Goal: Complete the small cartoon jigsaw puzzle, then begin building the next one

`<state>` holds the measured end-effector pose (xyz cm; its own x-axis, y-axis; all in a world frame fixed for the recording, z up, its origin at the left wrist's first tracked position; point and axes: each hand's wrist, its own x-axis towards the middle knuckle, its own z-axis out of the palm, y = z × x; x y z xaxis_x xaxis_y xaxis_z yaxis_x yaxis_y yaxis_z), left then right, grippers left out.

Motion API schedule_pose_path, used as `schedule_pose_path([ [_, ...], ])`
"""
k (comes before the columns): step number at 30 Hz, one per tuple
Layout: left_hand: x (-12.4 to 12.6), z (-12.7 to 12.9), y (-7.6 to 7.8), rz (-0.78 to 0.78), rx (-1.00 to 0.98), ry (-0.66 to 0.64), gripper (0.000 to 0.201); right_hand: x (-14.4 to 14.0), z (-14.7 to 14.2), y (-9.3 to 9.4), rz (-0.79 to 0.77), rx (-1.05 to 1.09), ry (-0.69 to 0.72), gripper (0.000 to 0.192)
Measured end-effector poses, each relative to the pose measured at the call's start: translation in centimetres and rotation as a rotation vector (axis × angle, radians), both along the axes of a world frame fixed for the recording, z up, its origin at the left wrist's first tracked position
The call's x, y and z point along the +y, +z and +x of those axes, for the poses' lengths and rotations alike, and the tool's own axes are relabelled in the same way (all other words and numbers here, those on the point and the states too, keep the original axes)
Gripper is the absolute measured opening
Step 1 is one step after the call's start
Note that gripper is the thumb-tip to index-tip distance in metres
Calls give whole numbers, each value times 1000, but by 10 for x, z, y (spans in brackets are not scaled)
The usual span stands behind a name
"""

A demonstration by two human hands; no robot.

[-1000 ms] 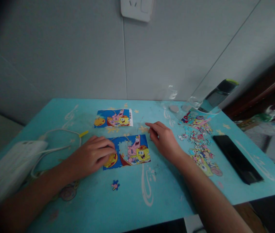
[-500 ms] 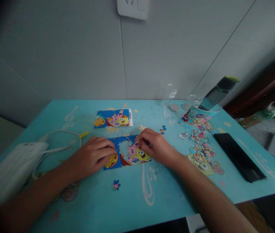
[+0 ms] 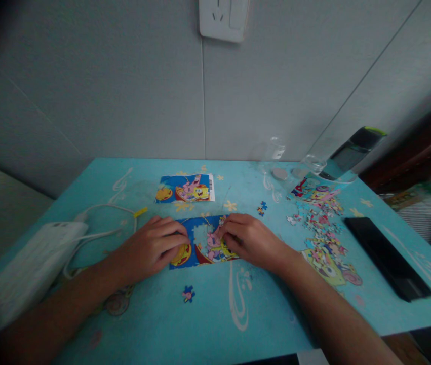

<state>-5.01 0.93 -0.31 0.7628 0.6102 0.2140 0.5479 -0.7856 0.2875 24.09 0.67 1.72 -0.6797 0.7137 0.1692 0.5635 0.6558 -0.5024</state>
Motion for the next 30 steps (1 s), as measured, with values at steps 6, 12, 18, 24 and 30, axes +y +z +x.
schedule_pose_path([
  [6,-1,0,0,-9,0,2,21,-1,6,7,-21,-99,20,18],
  [12,-1,1,1,-2,0,3,23,1,7,11,-38,-78,-38,17],
  [18,-2,1,2,-1,-7,-1,23,1,8,10,-64,-99,-75,27],
  [24,-1,0,1,-9,-5,1,23,1,10,7,-54,-96,-79,28],
  [30,0,1,1,-13,-11,1,22,1,8,6,-42,-90,-41,23],
])
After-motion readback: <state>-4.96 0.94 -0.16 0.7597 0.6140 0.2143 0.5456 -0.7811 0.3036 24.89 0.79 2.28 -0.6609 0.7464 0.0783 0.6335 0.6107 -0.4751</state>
